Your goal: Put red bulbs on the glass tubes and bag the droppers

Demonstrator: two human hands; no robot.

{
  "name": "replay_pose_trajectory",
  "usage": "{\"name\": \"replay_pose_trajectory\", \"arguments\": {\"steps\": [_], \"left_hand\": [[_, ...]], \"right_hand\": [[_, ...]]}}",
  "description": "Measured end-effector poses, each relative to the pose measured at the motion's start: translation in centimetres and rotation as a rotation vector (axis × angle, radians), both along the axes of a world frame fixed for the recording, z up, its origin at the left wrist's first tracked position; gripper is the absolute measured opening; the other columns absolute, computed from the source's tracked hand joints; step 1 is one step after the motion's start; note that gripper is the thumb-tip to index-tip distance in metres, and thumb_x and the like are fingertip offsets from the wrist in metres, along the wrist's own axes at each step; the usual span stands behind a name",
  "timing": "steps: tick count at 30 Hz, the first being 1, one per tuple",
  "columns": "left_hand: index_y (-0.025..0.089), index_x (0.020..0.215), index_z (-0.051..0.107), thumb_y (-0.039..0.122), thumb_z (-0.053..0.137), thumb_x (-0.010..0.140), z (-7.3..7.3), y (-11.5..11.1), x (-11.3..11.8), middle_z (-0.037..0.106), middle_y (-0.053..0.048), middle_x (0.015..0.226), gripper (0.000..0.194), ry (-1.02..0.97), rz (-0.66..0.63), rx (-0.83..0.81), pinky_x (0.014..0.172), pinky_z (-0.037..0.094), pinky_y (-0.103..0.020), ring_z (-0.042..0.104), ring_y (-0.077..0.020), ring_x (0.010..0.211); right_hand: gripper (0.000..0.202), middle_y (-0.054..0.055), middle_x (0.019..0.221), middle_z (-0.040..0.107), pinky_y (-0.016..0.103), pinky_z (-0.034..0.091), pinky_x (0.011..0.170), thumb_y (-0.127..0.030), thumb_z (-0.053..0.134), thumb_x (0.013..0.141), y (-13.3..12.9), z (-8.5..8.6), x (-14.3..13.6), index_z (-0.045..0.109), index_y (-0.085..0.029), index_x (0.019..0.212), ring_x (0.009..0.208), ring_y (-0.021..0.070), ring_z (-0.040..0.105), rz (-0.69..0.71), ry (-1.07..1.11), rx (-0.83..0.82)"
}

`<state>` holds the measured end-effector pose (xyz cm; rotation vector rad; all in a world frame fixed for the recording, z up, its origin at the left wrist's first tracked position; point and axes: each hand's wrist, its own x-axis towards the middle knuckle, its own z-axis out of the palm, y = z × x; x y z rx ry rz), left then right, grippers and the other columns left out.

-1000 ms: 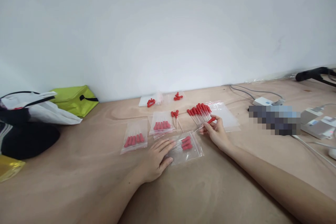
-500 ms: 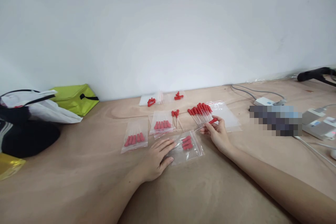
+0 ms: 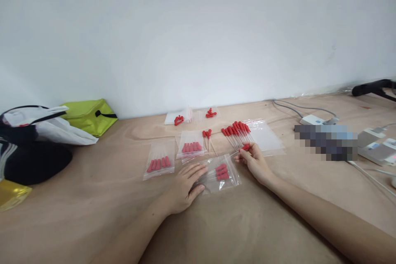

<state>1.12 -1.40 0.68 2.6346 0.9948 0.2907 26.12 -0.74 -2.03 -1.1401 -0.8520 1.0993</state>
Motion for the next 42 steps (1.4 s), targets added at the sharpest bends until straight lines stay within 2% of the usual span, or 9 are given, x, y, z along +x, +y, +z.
{"name": "replay_pose_trajectory", "arguments": {"steps": [7,13,16,19,23,27,33,37,42], "left_hand": [[0.024,0.132,0.030,0.029,0.040,0.088,-0.1,-0.1,-0.1,0.037,-0.002,0.136,0.046,0.003,0.008,0.008,0.104,0.027,-0.041,0.031,-0.0197,0.125],[0.024,0.132,0.029,0.030,0.041,0.087,0.1,-0.1,0.0,0.038,-0.003,0.135,0.047,-0.003,0.008,0.013,0.103,0.029,-0.042,0.032,-0.0207,0.124],[0.024,0.132,0.030,0.029,0.042,0.086,0.2,-0.1,0.0,0.039,-0.003,0.134,0.047,-0.002,0.014,0.016,0.102,0.031,-0.042,0.033,-0.0206,0.123],[0.024,0.132,0.029,0.029,0.042,0.086,0.1,0.0,0.0,0.039,-0.003,0.134,0.048,0.000,0.015,0.023,0.102,0.031,-0.041,0.033,-0.0203,0.123],[0.026,0.131,0.032,0.028,0.041,0.087,-0.2,0.1,-0.1,0.040,-0.002,0.134,0.045,0.004,-0.011,0.045,0.103,0.030,-0.041,0.033,-0.0200,0.124],[0.030,0.126,0.040,0.028,0.040,0.088,-0.4,0.3,-0.2,0.039,-0.001,0.135,0.039,0.014,-0.031,0.068,0.102,0.030,-0.043,0.033,-0.0208,0.124],[0.025,0.125,0.042,0.030,0.042,0.087,-0.2,0.2,-0.1,0.042,-0.003,0.132,0.039,-0.008,-0.012,0.046,0.101,0.032,-0.043,0.036,-0.0211,0.122],[0.024,0.125,0.041,0.031,0.042,0.087,-0.5,0.2,-0.1,0.042,-0.004,0.133,0.039,-0.008,-0.021,0.045,0.102,0.030,-0.042,0.035,-0.0202,0.123],[0.024,0.127,0.039,0.031,0.041,0.087,-0.5,0.2,-0.2,0.040,-0.004,0.134,0.041,0.016,-0.019,0.028,0.102,0.030,-0.043,0.034,-0.0210,0.123]], "right_hand": [[0.042,-0.006,0.065,0.051,0.021,0.038,0.040,-0.042,0.069,0.056,-0.3,0.0,-0.4,0.044,-0.020,0.082,0.044,0.0071,0.047,0.119,-0.183,-0.029],[0.030,-0.004,0.054,0.050,0.022,0.035,0.042,-0.041,0.069,0.058,0.3,-1.1,-0.4,0.054,-0.017,0.067,0.045,0.0085,0.042,0.180,-0.494,0.017],[0.023,0.000,0.063,0.052,0.025,0.039,0.049,-0.039,0.062,0.067,0.5,-1.4,-0.4,0.062,-0.017,0.071,0.052,0.0107,0.046,0.148,-0.665,0.080],[0.022,0.005,0.081,0.055,0.030,0.044,0.068,-0.033,0.050,0.077,0.4,-1.2,-0.5,0.067,-0.019,0.075,0.074,0.0155,0.053,0.227,-0.733,0.191],[0.021,0.006,0.085,0.058,0.030,0.043,0.076,-0.026,0.048,0.076,0.9,-1.0,0.1,0.067,-0.019,0.075,0.081,0.0158,0.055,0.328,-0.740,0.203],[0.013,0.001,0.071,0.062,0.024,0.043,0.060,-0.024,0.051,0.071,3.0,0.1,0.3,0.062,-0.017,0.073,0.061,0.0126,0.055,0.175,-0.786,0.039],[0.015,0.005,0.075,0.064,0.025,0.043,0.067,-0.023,0.060,0.064,8.1,2.2,-3.2,0.057,-0.016,0.076,0.072,0.0157,0.058,0.049,-0.872,-0.043],[0.025,0.010,0.078,0.064,0.029,0.043,0.069,-0.025,0.065,0.059,11.2,1.7,-5.6,0.056,-0.013,0.079,0.080,0.0214,0.059,-0.003,-0.838,-0.113],[0.016,0.004,0.067,0.061,0.026,0.044,0.064,-0.017,0.059,0.061,12.4,0.9,-5.7,0.055,-0.016,0.076,0.072,0.0182,0.060,-0.018,-0.737,-0.113]]}}
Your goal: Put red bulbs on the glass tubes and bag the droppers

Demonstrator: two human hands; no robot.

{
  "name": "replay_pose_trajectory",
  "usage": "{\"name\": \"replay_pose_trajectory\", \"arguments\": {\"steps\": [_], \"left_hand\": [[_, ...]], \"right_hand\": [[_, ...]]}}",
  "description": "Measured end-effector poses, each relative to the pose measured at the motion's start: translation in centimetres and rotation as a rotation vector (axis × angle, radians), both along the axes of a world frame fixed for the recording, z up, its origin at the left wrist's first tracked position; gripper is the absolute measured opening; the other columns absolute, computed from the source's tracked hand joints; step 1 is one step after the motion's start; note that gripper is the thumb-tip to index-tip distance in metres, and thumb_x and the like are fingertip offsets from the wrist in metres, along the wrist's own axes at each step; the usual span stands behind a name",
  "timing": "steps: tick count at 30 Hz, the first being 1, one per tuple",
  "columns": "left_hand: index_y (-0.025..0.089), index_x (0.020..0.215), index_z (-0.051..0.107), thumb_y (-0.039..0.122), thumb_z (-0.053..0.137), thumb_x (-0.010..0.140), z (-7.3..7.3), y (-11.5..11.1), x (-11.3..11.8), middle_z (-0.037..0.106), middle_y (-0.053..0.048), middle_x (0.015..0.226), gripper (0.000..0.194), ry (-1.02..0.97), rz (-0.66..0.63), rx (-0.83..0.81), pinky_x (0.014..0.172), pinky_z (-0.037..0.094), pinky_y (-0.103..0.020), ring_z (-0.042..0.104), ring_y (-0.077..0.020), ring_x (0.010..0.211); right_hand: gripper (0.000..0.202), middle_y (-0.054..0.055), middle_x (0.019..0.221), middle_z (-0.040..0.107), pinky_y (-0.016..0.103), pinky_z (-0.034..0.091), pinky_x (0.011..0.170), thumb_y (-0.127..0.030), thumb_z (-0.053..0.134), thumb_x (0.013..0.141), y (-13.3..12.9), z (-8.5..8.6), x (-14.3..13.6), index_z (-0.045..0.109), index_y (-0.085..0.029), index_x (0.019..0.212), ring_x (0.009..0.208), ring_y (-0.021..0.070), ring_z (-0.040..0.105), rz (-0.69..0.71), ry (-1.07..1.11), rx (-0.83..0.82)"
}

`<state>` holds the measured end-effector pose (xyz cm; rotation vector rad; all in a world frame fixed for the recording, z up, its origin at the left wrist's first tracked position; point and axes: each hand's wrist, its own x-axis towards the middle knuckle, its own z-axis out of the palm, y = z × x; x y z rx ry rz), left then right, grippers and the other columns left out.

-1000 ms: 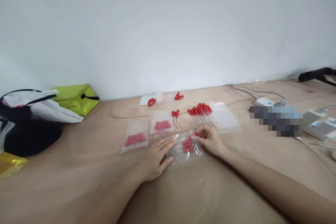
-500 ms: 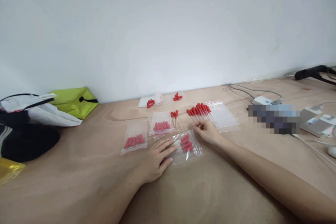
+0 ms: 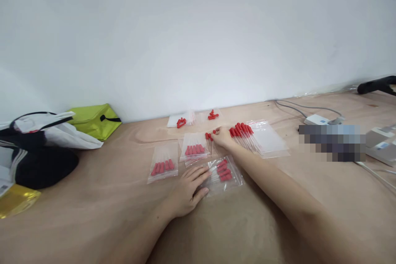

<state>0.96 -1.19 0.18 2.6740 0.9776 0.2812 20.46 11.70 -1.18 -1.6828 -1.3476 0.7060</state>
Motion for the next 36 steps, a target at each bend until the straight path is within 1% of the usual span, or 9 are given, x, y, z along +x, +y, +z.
{"name": "replay_pose_trajectory", "arguments": {"steps": [4,6,8,9,13,17,26,31,36], "left_hand": [[0.024,0.130,0.035,0.030,0.041,0.087,0.4,-0.1,0.1,0.040,-0.004,0.134,0.044,0.015,0.013,-0.022,0.102,0.029,-0.043,0.033,-0.0216,0.124],[0.023,0.132,0.030,0.030,0.041,0.087,0.5,-0.1,0.1,0.039,-0.005,0.135,0.048,0.005,0.032,-0.031,0.102,0.029,-0.043,0.033,-0.0216,0.124],[0.023,0.133,0.028,0.030,0.042,0.087,0.5,-0.1,0.1,0.038,-0.005,0.135,0.049,-0.005,0.038,-0.033,0.102,0.030,-0.043,0.033,-0.0218,0.124],[0.023,0.132,0.030,0.030,0.042,0.087,0.5,-0.1,0.1,0.039,-0.005,0.135,0.048,-0.007,0.034,-0.033,0.102,0.030,-0.043,0.033,-0.0219,0.124],[0.023,0.128,0.037,0.030,0.041,0.087,0.5,0.0,0.2,0.040,-0.004,0.134,0.042,-0.009,0.021,-0.034,0.103,0.029,-0.042,0.033,-0.0212,0.124],[0.023,0.128,0.037,0.032,0.040,0.087,0.5,0.0,0.1,0.040,-0.003,0.134,0.042,-0.013,0.024,-0.025,0.103,0.029,-0.042,0.033,-0.0210,0.124],[0.021,0.128,0.037,0.033,0.039,0.088,0.0,0.0,0.3,0.041,-0.004,0.133,0.043,0.003,0.066,0.022,0.102,0.029,-0.043,0.033,-0.0213,0.123],[0.022,0.128,0.038,0.034,0.038,0.088,0.2,-0.1,0.3,0.042,-0.004,0.133,0.042,0.005,0.074,0.016,0.102,0.030,-0.044,0.034,-0.0218,0.123],[0.022,0.128,0.038,0.034,0.039,0.087,0.6,-0.3,0.4,0.042,-0.004,0.133,0.042,0.003,0.077,0.009,0.102,0.030,-0.043,0.035,-0.0215,0.123]], "right_hand": [[0.025,0.002,0.077,0.059,0.024,0.045,0.064,-0.023,0.046,0.072,-2.2,0.1,2.5,0.048,-0.017,0.096,0.071,0.0132,0.058,-0.064,0.096,0.125],[0.031,-0.001,0.075,0.057,0.024,0.045,0.056,-0.029,0.043,0.075,-4.1,0.0,4.4,0.041,-0.019,0.104,0.062,0.0115,0.056,-0.098,0.161,0.186],[0.035,-0.006,0.060,0.051,0.023,0.041,0.045,-0.034,0.045,0.074,-6.2,-0.3,6.2,0.036,-0.021,0.105,0.046,0.0103,0.049,-0.119,0.380,0.269],[0.036,-0.008,0.056,0.048,0.022,0.039,0.043,-0.036,0.047,0.072,-7.3,-0.5,7.1,0.035,-0.022,0.103,0.043,0.0099,0.047,-0.120,0.455,0.290],[0.041,-0.009,0.057,0.048,0.022,0.040,0.042,-0.038,0.056,0.066,-10.5,-1.2,9.0,0.034,-0.023,0.097,0.044,0.0096,0.049,-0.172,0.585,0.291],[0.040,-0.010,0.057,0.048,0.022,0.042,0.042,-0.039,0.058,0.066,-11.9,-1.3,8.6,0.035,-0.023,0.095,0.045,0.0099,0.051,-0.130,0.616,0.227],[0.043,-0.010,0.056,0.048,0.021,0.041,0.039,-0.042,0.062,0.063,-13.7,-0.5,6.4,0.036,-0.023,0.090,0.043,0.0086,0.051,-0.041,0.716,0.135],[0.045,-0.008,0.059,0.050,0.026,0.048,0.048,-0.043,0.065,0.060,-14.5,-0.4,6.1,0.035,-0.023,0.087,0.048,0.0110,0.056,-0.026,0.749,0.093],[0.043,-0.007,0.064,0.051,0.029,0.051,0.055,-0.044,0.066,0.061,-15.1,-0.6,6.1,0.036,-0.024,0.085,0.054,0.0115,0.058,-0.049,0.760,0.085]]}}
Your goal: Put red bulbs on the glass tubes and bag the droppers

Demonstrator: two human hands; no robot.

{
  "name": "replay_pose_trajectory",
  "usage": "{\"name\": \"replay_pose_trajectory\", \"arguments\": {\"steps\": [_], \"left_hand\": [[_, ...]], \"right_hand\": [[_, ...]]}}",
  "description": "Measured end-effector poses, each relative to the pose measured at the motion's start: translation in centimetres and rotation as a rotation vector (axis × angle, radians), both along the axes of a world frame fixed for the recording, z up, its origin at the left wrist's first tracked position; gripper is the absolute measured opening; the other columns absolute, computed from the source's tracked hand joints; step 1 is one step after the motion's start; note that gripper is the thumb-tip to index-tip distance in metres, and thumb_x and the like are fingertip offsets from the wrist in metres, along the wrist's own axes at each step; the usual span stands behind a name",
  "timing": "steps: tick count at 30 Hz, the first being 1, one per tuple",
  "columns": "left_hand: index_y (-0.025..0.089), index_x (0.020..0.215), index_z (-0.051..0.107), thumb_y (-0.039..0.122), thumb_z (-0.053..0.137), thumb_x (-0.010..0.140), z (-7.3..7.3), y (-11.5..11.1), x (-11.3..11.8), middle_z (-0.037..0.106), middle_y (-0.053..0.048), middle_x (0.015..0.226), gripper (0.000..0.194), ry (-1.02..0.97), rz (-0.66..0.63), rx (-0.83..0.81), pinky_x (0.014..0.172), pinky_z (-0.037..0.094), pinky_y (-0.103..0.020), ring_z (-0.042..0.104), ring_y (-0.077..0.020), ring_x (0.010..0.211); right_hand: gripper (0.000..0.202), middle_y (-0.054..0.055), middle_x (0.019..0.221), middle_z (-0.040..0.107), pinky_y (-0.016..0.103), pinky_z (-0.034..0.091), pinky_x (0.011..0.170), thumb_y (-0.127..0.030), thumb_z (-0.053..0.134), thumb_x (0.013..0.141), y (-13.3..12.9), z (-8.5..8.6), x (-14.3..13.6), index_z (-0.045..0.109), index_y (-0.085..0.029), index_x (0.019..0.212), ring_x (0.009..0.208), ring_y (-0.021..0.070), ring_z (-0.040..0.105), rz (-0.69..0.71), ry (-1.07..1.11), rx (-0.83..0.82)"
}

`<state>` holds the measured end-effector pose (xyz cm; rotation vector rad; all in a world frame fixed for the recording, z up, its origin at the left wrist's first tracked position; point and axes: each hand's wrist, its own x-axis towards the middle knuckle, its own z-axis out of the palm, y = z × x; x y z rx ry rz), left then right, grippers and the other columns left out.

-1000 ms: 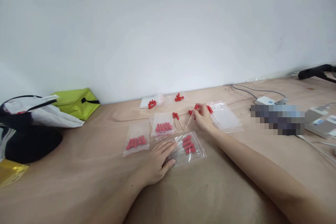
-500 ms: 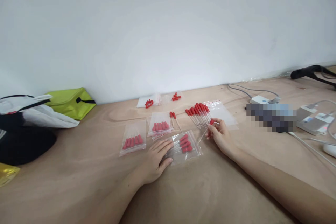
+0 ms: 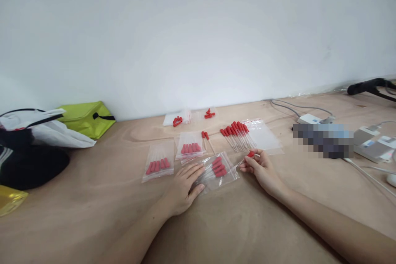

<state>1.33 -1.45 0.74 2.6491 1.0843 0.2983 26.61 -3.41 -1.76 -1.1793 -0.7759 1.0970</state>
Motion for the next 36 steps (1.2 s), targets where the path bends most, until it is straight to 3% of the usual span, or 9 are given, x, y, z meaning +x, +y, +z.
{"name": "replay_pose_trajectory", "arguments": {"steps": [3,7,12,16,19,23,29,36], "left_hand": [[0.023,0.128,0.038,0.034,0.040,0.087,0.0,0.0,0.0,0.042,-0.004,0.132,0.042,-0.016,-0.001,0.004,0.101,0.030,-0.043,0.035,-0.0215,0.122],[0.023,0.128,0.038,0.036,0.040,0.087,-0.3,0.1,-0.2,0.043,-0.004,0.132,0.043,-0.016,-0.005,0.004,0.101,0.030,-0.044,0.035,-0.0219,0.122],[0.022,0.128,0.039,0.037,0.041,0.087,-0.6,0.3,-0.2,0.043,-0.005,0.132,0.044,-0.013,-0.007,0.006,0.102,0.030,-0.043,0.034,-0.0222,0.123],[0.022,0.127,0.040,0.037,0.042,0.086,-0.4,0.3,-0.1,0.044,-0.005,0.131,0.043,-0.018,-0.003,0.003,0.101,0.031,-0.044,0.036,-0.0224,0.122],[0.022,0.127,0.040,0.036,0.043,0.086,-0.3,0.3,-0.1,0.045,-0.005,0.130,0.043,-0.025,-0.004,0.006,0.101,0.031,-0.044,0.036,-0.0226,0.121],[0.022,0.126,0.041,0.036,0.044,0.085,-0.4,0.3,-0.1,0.045,-0.005,0.130,0.043,-0.030,-0.007,0.013,0.101,0.031,-0.044,0.037,-0.0229,0.121],[0.023,0.126,0.041,0.035,0.044,0.086,-0.4,0.2,-0.1,0.046,-0.004,0.129,0.042,-0.038,-0.005,0.020,0.101,0.032,-0.043,0.037,-0.0223,0.121],[0.022,0.124,0.044,0.031,0.045,0.085,-0.2,0.1,-0.1,0.047,-0.004,0.128,0.040,-0.060,0.001,0.003,0.101,0.032,-0.043,0.039,-0.0217,0.120]], "right_hand": [[0.041,-0.005,0.066,0.052,0.029,0.050,0.057,-0.045,0.067,0.060,-0.3,-0.2,0.2,0.039,-0.022,0.080,0.056,0.0116,0.057,0.085,-0.072,0.000],[0.037,-0.005,0.059,0.050,0.023,0.040,0.046,-0.044,0.070,0.056,-0.1,-0.6,0.9,0.045,-0.020,0.068,0.050,0.0084,0.048,0.269,-0.284,0.008],[0.026,-0.007,0.047,0.040,0.020,0.028,0.041,-0.040,0.071,0.058,0.5,-0.7,1.5,0.058,-0.018,0.062,0.044,0.0066,0.034,0.345,-0.561,0.063],[0.023,-0.001,0.060,0.057,0.024,0.037,0.051,-0.043,0.060,0.070,0.4,0.0,1.5,0.066,-0.020,0.071,0.054,0.0110,0.047,0.483,-0.607,0.135],[0.030,0.001,0.069,0.062,0.025,0.040,0.058,-0.045,0.051,0.076,0.2,0.6,1.2,0.068,-0.020,0.075,0.063,0.0133,0.052,0.599,-0.591,0.141],[0.026,-0.001,0.063,0.059,0.022,0.035,0.048,-0.044,0.062,0.067,0.3,0.4,0.3,0.065,-0.019,0.074,0.052,0.0099,0.046,0.542,-0.511,0.032],[0.026,-0.004,0.050,0.051,0.020,0.030,0.044,-0.039,0.068,0.059,0.5,0.4,-1.4,0.053,-0.018,0.056,0.045,0.0067,0.039,0.379,-0.386,0.014],[0.031,-0.008,0.046,0.045,0.017,0.021,0.032,-0.039,0.070,0.056,0.2,1.3,-1.3,0.048,-0.018,0.057,0.033,0.0024,0.029,0.390,-0.315,-0.099]]}}
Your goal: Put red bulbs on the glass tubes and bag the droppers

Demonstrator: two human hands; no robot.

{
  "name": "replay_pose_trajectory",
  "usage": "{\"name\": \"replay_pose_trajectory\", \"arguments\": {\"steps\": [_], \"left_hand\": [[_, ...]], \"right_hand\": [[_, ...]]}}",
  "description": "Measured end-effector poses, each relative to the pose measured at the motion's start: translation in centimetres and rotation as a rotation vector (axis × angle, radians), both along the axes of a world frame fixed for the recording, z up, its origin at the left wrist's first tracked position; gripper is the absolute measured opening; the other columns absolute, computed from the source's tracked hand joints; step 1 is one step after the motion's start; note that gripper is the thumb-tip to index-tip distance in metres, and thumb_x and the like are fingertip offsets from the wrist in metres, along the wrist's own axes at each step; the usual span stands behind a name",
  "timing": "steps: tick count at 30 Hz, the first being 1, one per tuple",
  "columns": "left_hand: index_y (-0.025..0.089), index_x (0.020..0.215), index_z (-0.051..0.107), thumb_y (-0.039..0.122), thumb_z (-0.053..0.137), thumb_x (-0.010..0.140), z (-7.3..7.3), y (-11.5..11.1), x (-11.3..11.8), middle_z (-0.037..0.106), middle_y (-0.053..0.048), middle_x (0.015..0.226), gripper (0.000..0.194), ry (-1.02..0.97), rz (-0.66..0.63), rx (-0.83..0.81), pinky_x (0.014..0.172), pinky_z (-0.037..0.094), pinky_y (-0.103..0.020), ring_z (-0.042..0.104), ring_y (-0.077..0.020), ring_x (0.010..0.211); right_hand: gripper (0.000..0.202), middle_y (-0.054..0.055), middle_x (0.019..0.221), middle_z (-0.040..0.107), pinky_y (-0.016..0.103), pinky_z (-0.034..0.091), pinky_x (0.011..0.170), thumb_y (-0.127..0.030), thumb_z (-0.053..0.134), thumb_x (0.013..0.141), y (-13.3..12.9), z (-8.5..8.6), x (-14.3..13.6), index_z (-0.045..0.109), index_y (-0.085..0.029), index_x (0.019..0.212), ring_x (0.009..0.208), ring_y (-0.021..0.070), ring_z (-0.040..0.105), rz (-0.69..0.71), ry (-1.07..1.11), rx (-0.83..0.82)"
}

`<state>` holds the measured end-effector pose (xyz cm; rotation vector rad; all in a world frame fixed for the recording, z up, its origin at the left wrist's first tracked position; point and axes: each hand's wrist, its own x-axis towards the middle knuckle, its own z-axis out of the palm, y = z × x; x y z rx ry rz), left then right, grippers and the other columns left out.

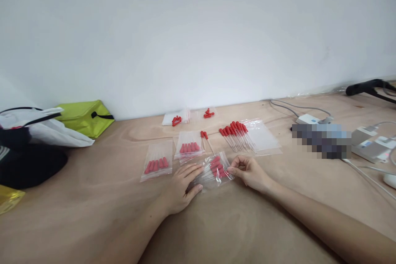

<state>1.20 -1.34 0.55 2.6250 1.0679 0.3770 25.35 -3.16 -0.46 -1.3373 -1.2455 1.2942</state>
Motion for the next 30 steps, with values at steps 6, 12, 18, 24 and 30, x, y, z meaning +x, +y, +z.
{"name": "replay_pose_trajectory", "arguments": {"steps": [6,12,18,24,30], "left_hand": [[0.021,0.122,0.046,0.030,0.047,0.083,-0.1,0.0,-0.1,0.047,-0.005,0.128,0.040,-0.029,-0.011,-0.010,0.101,0.033,-0.043,0.040,-0.0216,0.119],[0.024,0.123,0.045,0.030,0.049,0.083,-0.2,0.1,-0.3,0.046,-0.005,0.129,0.041,-0.056,-0.031,-0.024,0.100,0.033,-0.043,0.039,-0.0220,0.120],[0.026,0.124,0.043,0.029,0.048,0.083,0.2,0.0,-0.4,0.046,-0.004,0.129,0.042,-0.051,-0.062,-0.053,0.100,0.033,-0.042,0.038,-0.0214,0.120],[0.025,0.122,0.045,0.029,0.051,0.081,0.4,0.1,-0.2,0.047,-0.005,0.126,0.042,-0.177,-0.024,-0.105,0.098,0.034,-0.040,0.042,-0.0211,0.117],[0.022,0.121,0.045,0.032,0.058,0.075,1.1,0.6,0.9,0.054,-0.007,0.118,0.049,-0.356,0.070,-0.250,0.092,0.039,-0.039,0.049,-0.0228,0.108]], "right_hand": [[0.037,-0.011,0.048,0.043,0.016,0.017,0.026,-0.051,0.060,0.063,0.2,-0.7,0.4,0.041,-0.020,0.070,0.025,0.0016,0.028,0.111,0.026,-0.067],[0.043,-0.007,0.060,0.050,0.016,0.022,0.024,-0.043,0.063,0.065,1.6,-0.2,0.6,0.044,-0.018,0.094,0.028,0.0020,0.036,-0.040,-0.188,-0.136],[0.029,-0.010,0.040,0.039,0.015,0.019,0.027,-0.037,0.066,0.063,3.4,-0.4,0.1,0.045,-0.017,0.062,0.029,0.0013,0.030,0.128,-0.185,-0.193],[0.034,-0.010,0.043,0.042,0.016,0.021,0.029,-0.048,0.059,0.068,3.2,0.1,0.5,0.047,-0.017,0.074,0.030,0.0026,0.031,0.396,-0.002,-0.126],[0.038,-0.010,0.051,0.046,0.016,0.024,0.032,-0.051,0.060,0.068,2.2,0.5,-0.3,0.045,-0.018,0.079,0.032,0.0013,0.032,0.710,0.211,-0.082]]}}
